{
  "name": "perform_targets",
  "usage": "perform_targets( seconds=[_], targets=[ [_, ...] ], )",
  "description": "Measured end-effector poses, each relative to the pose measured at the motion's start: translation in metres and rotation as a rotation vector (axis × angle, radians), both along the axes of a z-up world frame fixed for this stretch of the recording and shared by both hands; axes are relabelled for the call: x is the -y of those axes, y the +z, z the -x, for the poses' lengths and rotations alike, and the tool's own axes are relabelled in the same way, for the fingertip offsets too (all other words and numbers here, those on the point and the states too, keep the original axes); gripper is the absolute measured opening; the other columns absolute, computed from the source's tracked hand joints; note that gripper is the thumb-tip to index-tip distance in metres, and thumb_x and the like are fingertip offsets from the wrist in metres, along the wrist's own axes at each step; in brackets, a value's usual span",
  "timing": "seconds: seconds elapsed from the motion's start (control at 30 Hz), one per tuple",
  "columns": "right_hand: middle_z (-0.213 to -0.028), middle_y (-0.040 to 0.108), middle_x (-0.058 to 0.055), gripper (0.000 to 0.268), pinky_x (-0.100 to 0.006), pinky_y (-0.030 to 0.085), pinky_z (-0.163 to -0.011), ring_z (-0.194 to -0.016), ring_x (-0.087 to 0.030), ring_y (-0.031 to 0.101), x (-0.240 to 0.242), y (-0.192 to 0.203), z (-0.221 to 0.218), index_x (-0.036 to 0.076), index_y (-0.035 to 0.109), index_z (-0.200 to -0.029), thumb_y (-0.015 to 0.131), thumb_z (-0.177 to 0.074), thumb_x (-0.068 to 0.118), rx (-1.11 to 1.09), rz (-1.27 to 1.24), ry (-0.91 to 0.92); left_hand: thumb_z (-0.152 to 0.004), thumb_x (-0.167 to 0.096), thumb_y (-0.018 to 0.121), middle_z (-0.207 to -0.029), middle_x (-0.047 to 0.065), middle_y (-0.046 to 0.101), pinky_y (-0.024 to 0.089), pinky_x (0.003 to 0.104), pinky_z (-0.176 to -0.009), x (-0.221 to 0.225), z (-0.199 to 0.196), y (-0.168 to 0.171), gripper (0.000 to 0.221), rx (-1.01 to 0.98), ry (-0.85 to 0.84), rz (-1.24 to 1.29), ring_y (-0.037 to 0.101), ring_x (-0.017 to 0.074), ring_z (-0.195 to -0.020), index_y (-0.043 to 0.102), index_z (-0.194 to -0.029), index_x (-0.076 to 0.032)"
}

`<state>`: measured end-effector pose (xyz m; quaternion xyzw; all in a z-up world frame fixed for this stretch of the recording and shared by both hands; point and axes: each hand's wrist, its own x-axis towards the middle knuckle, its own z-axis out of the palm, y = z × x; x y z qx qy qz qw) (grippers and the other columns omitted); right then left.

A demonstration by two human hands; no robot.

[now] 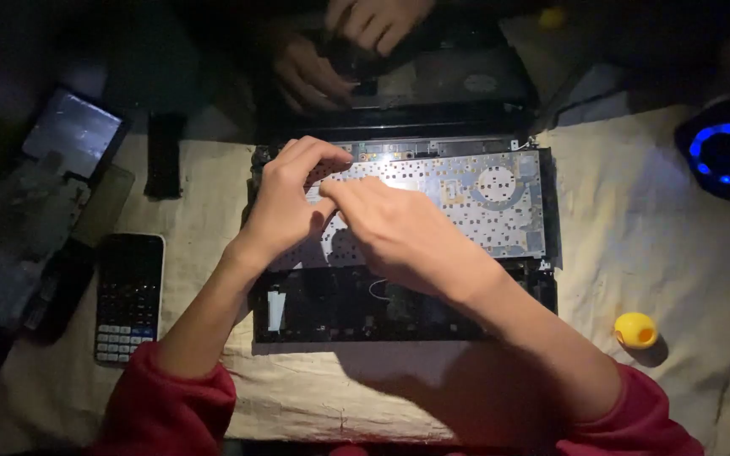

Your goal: Disassembling a laptop by removing the keyboard and internal components like the optical drive and fan.

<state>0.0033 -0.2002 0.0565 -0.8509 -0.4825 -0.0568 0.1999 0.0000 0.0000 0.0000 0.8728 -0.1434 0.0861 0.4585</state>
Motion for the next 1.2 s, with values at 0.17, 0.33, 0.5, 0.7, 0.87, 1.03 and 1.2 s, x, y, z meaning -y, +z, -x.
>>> perform_targets(
  seconds=[0.17, 0.33, 0.5, 0.7, 0.87, 1.03, 1.2],
  targets=[
    [-0.090, 0.065, -0.009, 0.034, -0.031, 0.059, -0.077, -0.083, -0.026, 0.068, -0.002, -0.004, 0.003, 0.004, 0.057, -0.128, 0.044, -0.098, 0.000, 0.143, 0.018, 0.018, -0.083, -0.040, 0.071, -0.098, 0.004, 0.066, 0.056, 0.033, -0.079, -0.003, -0.001, -0.009, 0.040, 0.041, -0.010, -0.016, 0.064, 0.0254, -0.093, 0.071, -0.111, -0.012],
    [-0.062, 0.053, 0.008, 0.013, -0.029, 0.052, -0.050, -0.055, -0.014, 0.062, 0.001, -0.020, 0.000, 0.020, 0.054, -0.107, 0.050, -0.096, 0.017, 0.242, 0.154, -0.217, -0.075, -0.005, 0.084, -0.096, 0.006, 0.068, 0.056, 0.036, -0.079, 0.001, 0.000, 0.001, 0.037, 0.063, -0.006, 0.020, 0.065, 0.0293, -0.091, 0.072, -0.109, -0.009],
    [-0.066, 0.063, -0.004, 0.029, -0.045, 0.058, -0.054, -0.058, -0.028, 0.069, -0.006, -0.017, 0.000, 0.012, 0.047, -0.122, 0.053, -0.094, 0.015, -0.077, 0.092, -0.115, -0.072, 0.004, 0.077, -0.093, 0.008, 0.066, 0.058, 0.032, -0.077, 0.003, 0.002, 0.005, 0.038, 0.000, 0.019, 0.080, 0.064, 0.0277, -0.089, 0.072, -0.108, -0.007],
    [-0.091, 0.068, -0.016, 0.032, -0.052, 0.061, -0.070, -0.085, -0.038, 0.071, -0.002, 0.011, -0.005, 0.006, 0.040, -0.135, 0.039, -0.104, 0.004, -0.394, 0.050, 0.034, -0.068, 0.008, 0.076, -0.094, 0.005, 0.066, 0.055, 0.036, -0.078, 0.002, 0.002, 0.006, 0.044, 0.031, 0.019, -0.009, 0.063, 0.0281, -0.092, 0.070, -0.108, -0.011],
    [-0.101, 0.068, -0.023, 0.038, -0.051, 0.061, -0.080, -0.095, -0.040, 0.070, 0.003, 0.030, -0.005, -0.003, 0.042, -0.141, 0.039, -0.103, 0.000, -0.419, 0.052, 0.112, -0.074, 0.005, 0.079, -0.093, 0.006, 0.066, 0.054, 0.034, -0.078, 0.002, 0.002, 0.002, 0.038, 0.041, 0.024, 0.036, 0.063, 0.0271, -0.089, 0.072, -0.107, -0.010],
    [-0.086, 0.064, -0.014, 0.039, -0.048, 0.060, -0.075, -0.083, -0.035, 0.071, 0.004, -0.012, -0.011, 0.005, 0.045, -0.140, 0.051, -0.104, 0.017, -0.279, 0.007, -0.010, -0.080, -0.010, 0.084, -0.095, 0.006, 0.066, 0.054, 0.038, -0.081, -0.001, 0.000, -0.005, 0.031, 0.054, -0.002, 0.028, 0.063, 0.0299, -0.090, 0.071, -0.108, -0.012],
    [-0.055, 0.061, -0.001, 0.017, -0.044, 0.056, -0.059, -0.055, -0.031, 0.069, 0.001, -0.016, -0.010, 0.022, 0.046, -0.124, 0.042, -0.110, 0.029, -0.260, 0.062, -0.141, -0.079, -0.010, 0.087, -0.094, 0.006, 0.067, 0.054, 0.038, -0.082, -0.001, 0.000, -0.003, 0.032, 0.056, 0.007, 0.033, 0.064, 0.0307, -0.090, 0.072, -0.107, -0.013]
  ],
)
